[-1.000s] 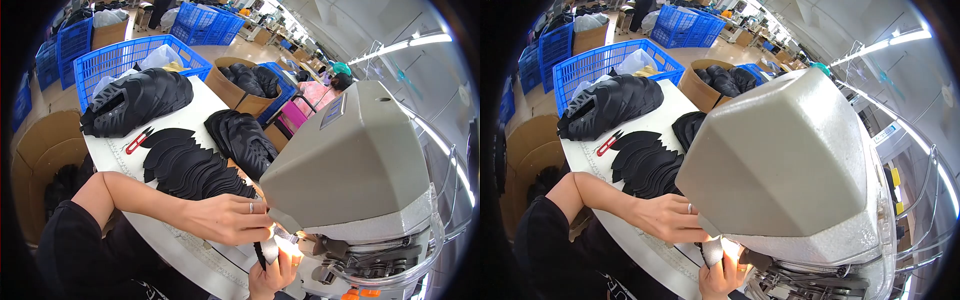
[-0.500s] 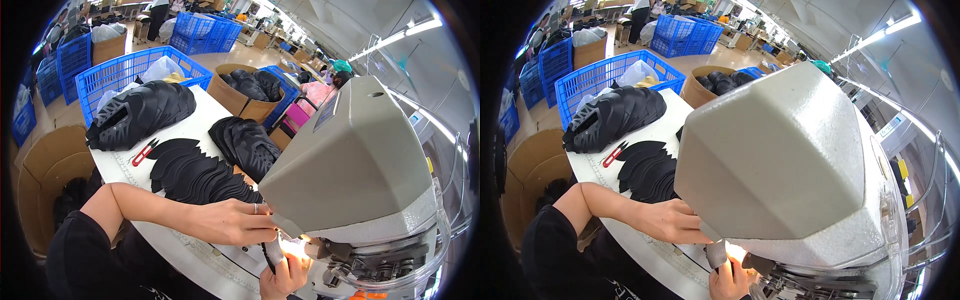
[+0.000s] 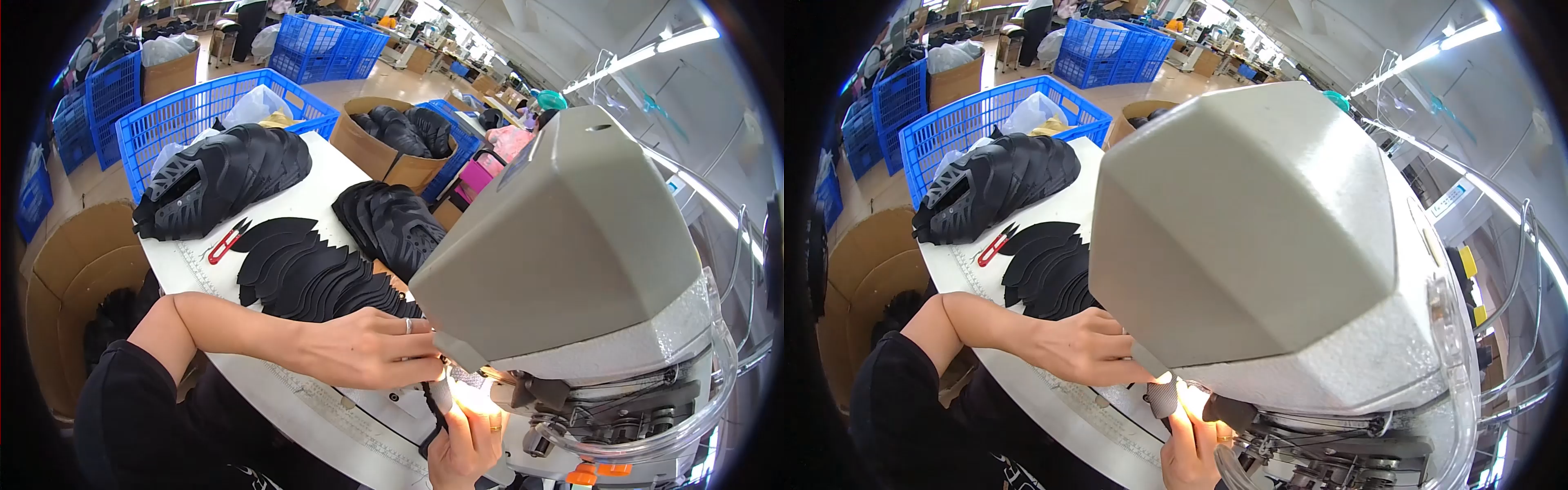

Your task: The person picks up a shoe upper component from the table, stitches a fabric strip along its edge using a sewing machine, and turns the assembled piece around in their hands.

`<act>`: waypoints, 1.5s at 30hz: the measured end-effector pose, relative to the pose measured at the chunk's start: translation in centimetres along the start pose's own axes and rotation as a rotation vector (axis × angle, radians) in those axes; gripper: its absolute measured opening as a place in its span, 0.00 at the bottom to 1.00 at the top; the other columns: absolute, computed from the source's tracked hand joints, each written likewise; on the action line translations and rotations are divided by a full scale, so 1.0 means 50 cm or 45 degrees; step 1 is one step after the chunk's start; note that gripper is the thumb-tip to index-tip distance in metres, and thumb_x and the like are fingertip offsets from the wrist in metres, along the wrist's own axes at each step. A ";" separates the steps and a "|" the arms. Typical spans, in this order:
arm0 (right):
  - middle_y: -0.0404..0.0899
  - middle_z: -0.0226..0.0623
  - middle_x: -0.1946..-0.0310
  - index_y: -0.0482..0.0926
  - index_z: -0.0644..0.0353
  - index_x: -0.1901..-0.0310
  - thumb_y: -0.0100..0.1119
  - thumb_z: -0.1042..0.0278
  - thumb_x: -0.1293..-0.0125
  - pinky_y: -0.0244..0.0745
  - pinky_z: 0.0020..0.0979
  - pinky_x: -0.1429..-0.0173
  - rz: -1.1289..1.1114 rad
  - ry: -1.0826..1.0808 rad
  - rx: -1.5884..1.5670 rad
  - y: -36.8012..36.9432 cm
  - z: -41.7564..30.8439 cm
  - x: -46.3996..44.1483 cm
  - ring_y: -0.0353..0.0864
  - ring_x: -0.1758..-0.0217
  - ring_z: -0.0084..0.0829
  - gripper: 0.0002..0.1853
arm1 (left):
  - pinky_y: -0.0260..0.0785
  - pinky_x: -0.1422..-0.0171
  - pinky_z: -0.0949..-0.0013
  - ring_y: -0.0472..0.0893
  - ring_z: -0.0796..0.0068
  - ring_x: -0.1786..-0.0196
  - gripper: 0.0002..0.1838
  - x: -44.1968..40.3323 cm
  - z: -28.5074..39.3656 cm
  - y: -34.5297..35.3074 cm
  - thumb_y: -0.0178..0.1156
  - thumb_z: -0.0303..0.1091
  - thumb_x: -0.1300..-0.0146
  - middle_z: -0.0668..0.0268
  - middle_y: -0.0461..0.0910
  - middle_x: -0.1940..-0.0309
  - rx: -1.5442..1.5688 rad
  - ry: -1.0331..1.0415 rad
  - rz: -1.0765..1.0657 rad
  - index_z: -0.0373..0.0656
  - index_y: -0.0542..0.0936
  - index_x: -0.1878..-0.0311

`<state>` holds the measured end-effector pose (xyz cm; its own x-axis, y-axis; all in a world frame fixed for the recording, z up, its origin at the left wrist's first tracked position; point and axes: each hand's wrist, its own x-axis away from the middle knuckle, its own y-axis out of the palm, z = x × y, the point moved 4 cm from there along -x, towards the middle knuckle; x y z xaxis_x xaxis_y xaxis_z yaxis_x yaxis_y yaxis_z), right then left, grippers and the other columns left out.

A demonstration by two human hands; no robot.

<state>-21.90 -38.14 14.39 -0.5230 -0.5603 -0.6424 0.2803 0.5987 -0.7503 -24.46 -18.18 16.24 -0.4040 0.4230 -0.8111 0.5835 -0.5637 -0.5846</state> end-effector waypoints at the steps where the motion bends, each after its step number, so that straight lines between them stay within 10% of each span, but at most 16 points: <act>1: 0.80 0.42 0.61 0.82 0.61 0.61 0.58 0.86 0.50 0.73 0.43 0.50 0.030 -0.082 0.026 0.001 -0.001 -0.005 0.81 0.54 0.44 0.14 | 0.77 0.67 0.73 0.81 0.71 0.61 0.15 0.001 0.002 0.004 0.64 0.26 0.51 0.61 0.75 0.53 -0.022 0.030 0.044 0.39 0.76 0.59; 45: 0.80 0.44 0.62 0.82 0.65 0.60 0.57 0.89 0.49 0.75 0.47 0.46 0.009 -0.093 -0.078 -0.014 -0.045 -0.031 0.80 0.56 0.47 0.15 | 0.79 0.61 0.74 0.79 0.72 0.64 0.14 0.009 0.024 0.017 0.64 0.26 0.52 0.54 0.76 0.47 -0.108 0.034 0.100 0.38 0.77 0.60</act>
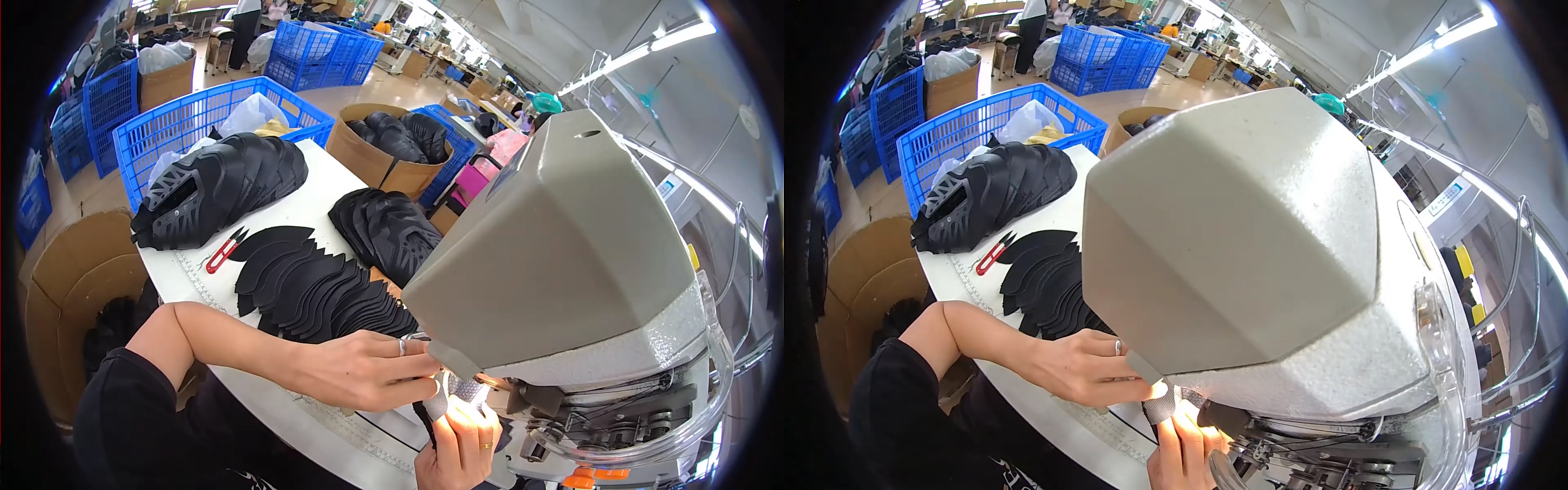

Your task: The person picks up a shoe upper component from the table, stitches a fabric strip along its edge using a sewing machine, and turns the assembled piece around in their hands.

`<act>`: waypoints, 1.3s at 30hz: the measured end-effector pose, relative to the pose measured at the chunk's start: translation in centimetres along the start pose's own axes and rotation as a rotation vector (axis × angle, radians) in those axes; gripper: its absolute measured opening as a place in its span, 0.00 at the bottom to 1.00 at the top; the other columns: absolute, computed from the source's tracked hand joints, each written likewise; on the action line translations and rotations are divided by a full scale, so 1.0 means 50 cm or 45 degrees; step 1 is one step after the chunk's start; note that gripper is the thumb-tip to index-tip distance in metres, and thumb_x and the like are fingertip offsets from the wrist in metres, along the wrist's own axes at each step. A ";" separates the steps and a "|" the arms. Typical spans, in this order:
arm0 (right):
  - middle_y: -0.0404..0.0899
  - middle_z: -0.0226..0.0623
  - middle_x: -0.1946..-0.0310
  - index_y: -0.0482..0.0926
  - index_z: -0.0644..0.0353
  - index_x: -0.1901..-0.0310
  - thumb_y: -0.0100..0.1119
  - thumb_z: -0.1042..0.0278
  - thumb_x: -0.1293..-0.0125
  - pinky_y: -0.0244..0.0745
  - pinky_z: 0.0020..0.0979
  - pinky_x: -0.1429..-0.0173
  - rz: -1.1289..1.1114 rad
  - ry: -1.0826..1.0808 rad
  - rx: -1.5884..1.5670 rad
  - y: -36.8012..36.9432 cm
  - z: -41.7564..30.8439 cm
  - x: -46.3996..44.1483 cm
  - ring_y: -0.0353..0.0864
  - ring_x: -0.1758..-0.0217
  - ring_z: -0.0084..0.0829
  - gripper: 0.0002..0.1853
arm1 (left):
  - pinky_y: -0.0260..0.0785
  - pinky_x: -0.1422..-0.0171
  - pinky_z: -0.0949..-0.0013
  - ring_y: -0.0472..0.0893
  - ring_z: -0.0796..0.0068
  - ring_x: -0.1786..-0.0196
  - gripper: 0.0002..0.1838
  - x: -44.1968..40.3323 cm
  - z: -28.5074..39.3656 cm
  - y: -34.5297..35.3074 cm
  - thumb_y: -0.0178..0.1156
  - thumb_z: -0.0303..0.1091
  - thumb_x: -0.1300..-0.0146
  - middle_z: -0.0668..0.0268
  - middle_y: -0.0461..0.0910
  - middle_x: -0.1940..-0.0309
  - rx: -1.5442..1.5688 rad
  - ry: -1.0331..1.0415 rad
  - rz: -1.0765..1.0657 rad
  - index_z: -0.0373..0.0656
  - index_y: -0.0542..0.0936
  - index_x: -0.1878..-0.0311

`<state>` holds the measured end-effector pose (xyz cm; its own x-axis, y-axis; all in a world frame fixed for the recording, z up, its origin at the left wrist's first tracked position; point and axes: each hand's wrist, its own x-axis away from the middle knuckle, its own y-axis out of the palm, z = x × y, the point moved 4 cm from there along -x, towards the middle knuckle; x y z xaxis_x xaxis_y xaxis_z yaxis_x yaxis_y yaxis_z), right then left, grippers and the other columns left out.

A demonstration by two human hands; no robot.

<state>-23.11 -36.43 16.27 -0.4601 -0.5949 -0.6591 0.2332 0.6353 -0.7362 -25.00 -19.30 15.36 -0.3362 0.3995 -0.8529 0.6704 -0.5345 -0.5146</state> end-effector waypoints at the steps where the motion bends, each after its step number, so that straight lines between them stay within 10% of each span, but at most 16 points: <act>1: 0.80 0.44 0.61 0.82 0.65 0.60 0.57 0.89 0.49 0.75 0.47 0.46 -0.008 0.004 0.001 0.000 -0.003 -0.003 0.80 0.55 0.47 0.15 | 0.79 0.61 0.74 0.79 0.72 0.65 0.14 0.000 0.000 0.001 0.64 0.26 0.52 0.54 0.76 0.47 0.006 -0.002 -0.001 0.38 0.77 0.60; 12: 0.81 0.45 0.61 0.82 0.66 0.59 0.54 0.89 0.53 0.75 0.48 0.45 0.067 -0.088 0.117 0.003 -0.003 0.013 0.81 0.55 0.48 0.18 | 0.69 0.73 0.79 0.75 0.77 0.70 0.14 -0.011 0.003 -0.008 0.67 0.26 0.58 0.68 0.75 0.67 0.024 -0.024 0.043 0.40 0.81 0.63; 39: 0.80 0.42 0.61 0.84 0.65 0.54 0.55 0.87 0.46 0.73 0.43 0.46 0.254 -0.124 0.208 0.000 -0.071 -0.031 0.80 0.55 0.42 0.18 | 0.79 0.59 0.73 0.79 0.69 0.59 0.16 -0.010 -0.001 -0.010 0.65 0.27 0.52 0.58 0.71 0.45 0.054 -0.025 -0.132 0.39 0.75 0.59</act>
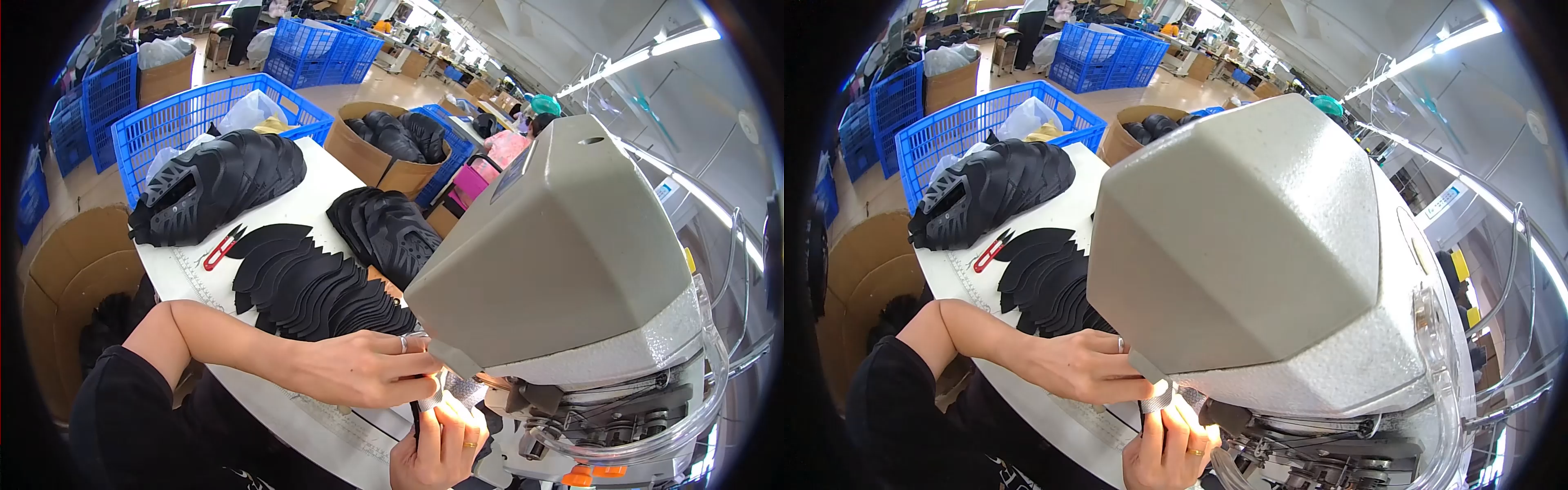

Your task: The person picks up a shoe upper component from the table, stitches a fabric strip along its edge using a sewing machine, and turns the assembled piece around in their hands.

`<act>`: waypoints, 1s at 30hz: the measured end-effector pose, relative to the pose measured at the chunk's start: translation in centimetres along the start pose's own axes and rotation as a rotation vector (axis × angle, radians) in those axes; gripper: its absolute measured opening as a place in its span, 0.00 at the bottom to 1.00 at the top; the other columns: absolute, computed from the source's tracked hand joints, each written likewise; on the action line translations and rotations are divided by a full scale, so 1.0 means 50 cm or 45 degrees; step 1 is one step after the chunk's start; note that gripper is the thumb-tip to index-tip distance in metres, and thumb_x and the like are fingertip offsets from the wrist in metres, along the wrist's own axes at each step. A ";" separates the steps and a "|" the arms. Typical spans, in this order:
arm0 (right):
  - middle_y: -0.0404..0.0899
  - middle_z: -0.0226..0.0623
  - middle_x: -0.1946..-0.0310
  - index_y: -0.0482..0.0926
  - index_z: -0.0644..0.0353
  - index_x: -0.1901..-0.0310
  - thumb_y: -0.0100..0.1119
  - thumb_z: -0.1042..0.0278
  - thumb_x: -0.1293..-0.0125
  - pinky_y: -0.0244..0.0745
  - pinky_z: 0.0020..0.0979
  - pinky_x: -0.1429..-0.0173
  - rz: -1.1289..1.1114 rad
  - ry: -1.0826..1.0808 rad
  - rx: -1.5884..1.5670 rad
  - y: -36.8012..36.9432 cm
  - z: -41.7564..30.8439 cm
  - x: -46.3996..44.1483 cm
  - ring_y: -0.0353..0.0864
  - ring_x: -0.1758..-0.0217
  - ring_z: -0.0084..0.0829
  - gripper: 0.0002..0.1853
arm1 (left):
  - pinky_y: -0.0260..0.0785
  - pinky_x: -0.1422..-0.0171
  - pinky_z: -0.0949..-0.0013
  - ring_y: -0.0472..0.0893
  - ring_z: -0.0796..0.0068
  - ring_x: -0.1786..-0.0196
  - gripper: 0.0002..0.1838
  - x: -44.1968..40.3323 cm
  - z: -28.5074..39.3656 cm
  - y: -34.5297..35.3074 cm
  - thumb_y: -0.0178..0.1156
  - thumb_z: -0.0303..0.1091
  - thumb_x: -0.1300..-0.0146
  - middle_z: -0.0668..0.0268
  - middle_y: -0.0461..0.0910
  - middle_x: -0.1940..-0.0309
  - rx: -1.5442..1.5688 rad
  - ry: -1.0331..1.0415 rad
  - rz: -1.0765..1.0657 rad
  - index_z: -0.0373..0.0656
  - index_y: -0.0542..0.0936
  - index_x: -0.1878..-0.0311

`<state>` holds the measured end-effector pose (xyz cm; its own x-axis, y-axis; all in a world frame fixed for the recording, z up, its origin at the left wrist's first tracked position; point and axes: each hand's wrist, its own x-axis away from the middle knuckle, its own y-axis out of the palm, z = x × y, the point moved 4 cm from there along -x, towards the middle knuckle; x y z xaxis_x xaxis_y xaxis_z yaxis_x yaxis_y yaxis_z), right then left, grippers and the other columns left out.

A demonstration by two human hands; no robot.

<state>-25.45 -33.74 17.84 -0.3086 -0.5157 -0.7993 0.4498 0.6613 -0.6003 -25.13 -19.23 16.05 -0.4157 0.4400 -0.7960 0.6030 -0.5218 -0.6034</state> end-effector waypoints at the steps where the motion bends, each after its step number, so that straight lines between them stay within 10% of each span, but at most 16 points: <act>1: 0.80 0.42 0.61 0.84 0.65 0.54 0.56 0.87 0.46 0.72 0.43 0.46 -0.008 0.009 0.013 0.001 -0.001 0.002 0.80 0.55 0.42 0.18 | 0.79 0.59 0.73 0.79 0.70 0.59 0.16 0.001 0.000 0.001 0.65 0.27 0.52 0.58 0.71 0.45 0.011 -0.004 -0.007 0.39 0.74 0.58; 24: 0.79 0.45 0.47 0.80 0.63 0.48 0.56 0.81 0.43 0.65 0.48 0.35 -0.335 0.082 -0.170 -0.024 0.007 0.014 0.78 0.43 0.45 0.19 | 0.79 0.59 0.73 0.82 0.69 0.54 0.14 -0.003 -0.007 -0.019 0.62 0.29 0.48 0.60 0.74 0.53 0.017 0.046 -0.035 0.40 0.74 0.58; 30: 0.83 0.34 0.61 0.85 0.61 0.60 0.67 0.75 0.44 0.71 0.43 0.43 -0.100 -0.063 0.015 0.006 0.015 0.039 0.81 0.52 0.32 0.09 | 0.80 0.58 0.73 0.82 0.71 0.54 0.12 -0.001 0.012 -0.011 0.63 0.28 0.50 0.64 0.73 0.58 -0.053 0.027 0.017 0.41 0.76 0.61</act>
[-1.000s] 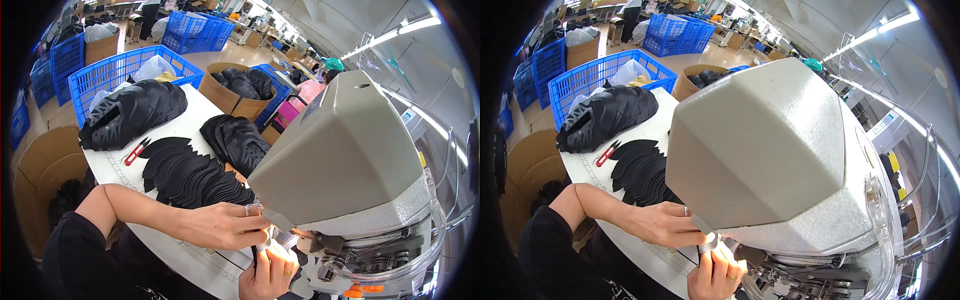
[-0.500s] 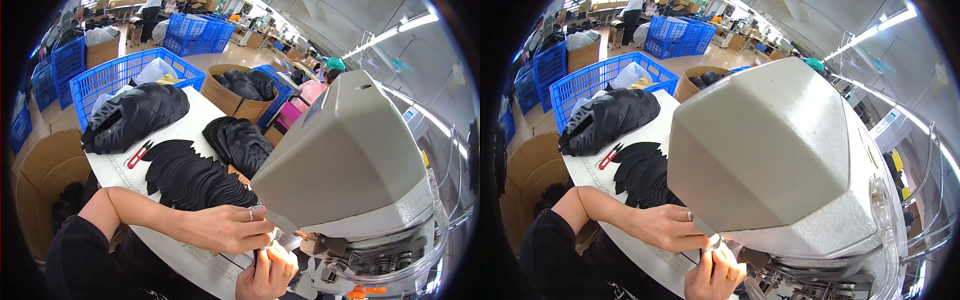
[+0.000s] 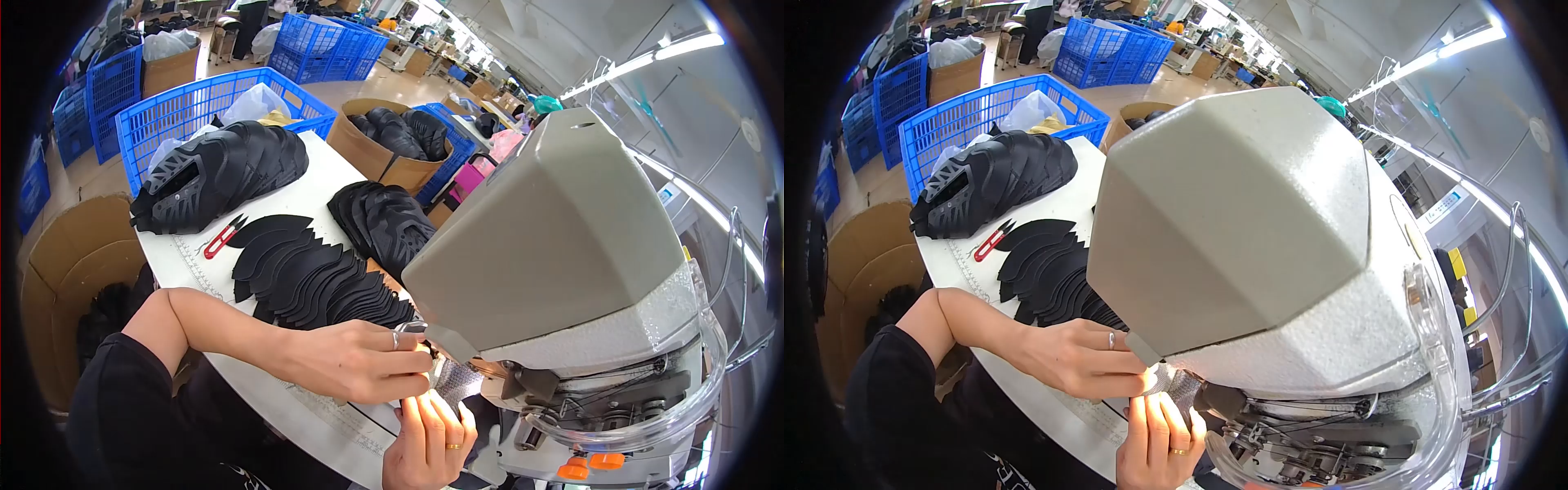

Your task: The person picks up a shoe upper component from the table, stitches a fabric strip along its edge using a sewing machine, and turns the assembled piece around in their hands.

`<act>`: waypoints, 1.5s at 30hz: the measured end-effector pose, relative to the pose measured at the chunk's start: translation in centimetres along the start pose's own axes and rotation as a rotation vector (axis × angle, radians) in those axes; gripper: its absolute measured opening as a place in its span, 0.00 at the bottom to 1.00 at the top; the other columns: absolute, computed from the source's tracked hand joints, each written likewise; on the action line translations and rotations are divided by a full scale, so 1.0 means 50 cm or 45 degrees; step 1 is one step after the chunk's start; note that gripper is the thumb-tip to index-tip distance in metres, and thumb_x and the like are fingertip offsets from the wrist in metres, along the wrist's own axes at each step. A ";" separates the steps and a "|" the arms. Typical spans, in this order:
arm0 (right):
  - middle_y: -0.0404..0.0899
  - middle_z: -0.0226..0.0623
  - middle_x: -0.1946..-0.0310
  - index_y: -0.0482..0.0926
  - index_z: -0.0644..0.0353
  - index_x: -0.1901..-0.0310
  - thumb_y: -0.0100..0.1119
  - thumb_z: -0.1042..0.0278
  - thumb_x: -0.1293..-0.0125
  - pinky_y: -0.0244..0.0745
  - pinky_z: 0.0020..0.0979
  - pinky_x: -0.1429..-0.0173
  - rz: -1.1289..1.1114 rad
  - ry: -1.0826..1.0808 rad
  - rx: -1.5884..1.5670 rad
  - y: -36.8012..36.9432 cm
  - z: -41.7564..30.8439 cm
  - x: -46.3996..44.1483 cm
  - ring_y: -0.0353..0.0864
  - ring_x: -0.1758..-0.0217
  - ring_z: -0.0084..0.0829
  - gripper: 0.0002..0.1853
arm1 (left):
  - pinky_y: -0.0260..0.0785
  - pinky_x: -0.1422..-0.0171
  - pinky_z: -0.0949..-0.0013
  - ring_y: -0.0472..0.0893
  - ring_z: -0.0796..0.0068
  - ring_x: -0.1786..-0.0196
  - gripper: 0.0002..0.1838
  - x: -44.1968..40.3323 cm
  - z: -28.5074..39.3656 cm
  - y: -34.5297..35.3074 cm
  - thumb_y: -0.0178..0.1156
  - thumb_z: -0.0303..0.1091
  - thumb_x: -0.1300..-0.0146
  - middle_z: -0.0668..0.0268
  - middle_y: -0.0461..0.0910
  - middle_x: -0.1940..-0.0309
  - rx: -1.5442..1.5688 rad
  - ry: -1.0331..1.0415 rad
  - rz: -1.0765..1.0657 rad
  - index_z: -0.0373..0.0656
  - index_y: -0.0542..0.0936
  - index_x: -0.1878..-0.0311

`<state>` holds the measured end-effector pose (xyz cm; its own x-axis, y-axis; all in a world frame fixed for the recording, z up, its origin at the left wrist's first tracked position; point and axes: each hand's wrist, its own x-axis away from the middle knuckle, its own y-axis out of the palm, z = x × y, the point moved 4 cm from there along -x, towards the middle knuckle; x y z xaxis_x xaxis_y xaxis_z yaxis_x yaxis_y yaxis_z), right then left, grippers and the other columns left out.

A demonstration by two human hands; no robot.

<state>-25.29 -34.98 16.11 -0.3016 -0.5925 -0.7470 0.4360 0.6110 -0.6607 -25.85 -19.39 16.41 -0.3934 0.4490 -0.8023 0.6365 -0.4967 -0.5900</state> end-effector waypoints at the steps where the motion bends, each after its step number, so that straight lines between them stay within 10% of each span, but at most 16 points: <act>1: 0.83 0.37 0.58 0.84 0.62 0.58 0.64 0.78 0.44 0.71 0.43 0.42 -0.007 0.006 -0.022 -0.016 -0.012 -0.013 0.81 0.51 0.35 0.10 | 0.80 0.58 0.73 0.82 0.71 0.55 0.11 -0.001 0.004 0.001 0.63 0.28 0.50 0.65 0.72 0.59 -0.034 0.020 0.022 0.41 0.76 0.61; 26: 0.84 0.30 0.63 0.86 0.59 0.61 0.67 0.72 0.43 0.71 0.39 0.47 0.005 0.217 0.208 0.019 -0.043 -0.030 0.82 0.52 0.28 0.08 | 0.78 0.61 0.73 0.81 0.74 0.62 0.14 -0.007 -0.031 -0.004 0.64 0.29 0.50 0.67 0.75 0.55 0.123 0.045 -0.019 0.42 0.75 0.59; 30: 0.83 0.42 0.56 0.84 0.64 0.55 0.54 0.82 0.38 0.72 0.45 0.38 0.060 0.206 0.056 0.000 -0.054 -0.030 0.81 0.49 0.38 0.13 | 0.79 0.59 0.72 0.82 0.71 0.59 0.15 -0.007 -0.035 -0.009 0.64 0.29 0.51 0.65 0.75 0.54 0.108 0.020 -0.055 0.41 0.74 0.59; 40: 0.71 0.46 0.34 0.71 0.63 0.36 0.66 0.68 0.45 0.60 0.48 0.31 -0.226 0.128 0.020 -0.006 -0.028 0.017 0.70 0.33 0.44 0.32 | 0.79 0.59 0.63 0.81 0.61 0.58 0.13 -0.007 -0.058 -0.013 0.63 0.28 0.44 0.61 0.74 0.57 0.382 -0.052 -0.043 0.40 0.74 0.57; 45: 0.85 0.36 0.59 0.86 0.61 0.61 0.60 0.79 0.49 0.65 0.35 0.48 0.037 0.087 0.120 0.018 0.004 0.019 0.83 0.53 0.34 0.12 | 0.78 0.60 0.62 0.82 0.60 0.59 0.10 -0.008 -0.056 -0.011 0.63 0.29 0.40 0.61 0.75 0.59 0.456 -0.125 -0.033 0.41 0.74 0.58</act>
<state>-25.01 -35.09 14.80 -0.3434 -0.5358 -0.7713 0.5221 0.5738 -0.6310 -24.21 -17.21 17.32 -0.4793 0.3999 -0.7812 0.3596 -0.7225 -0.5905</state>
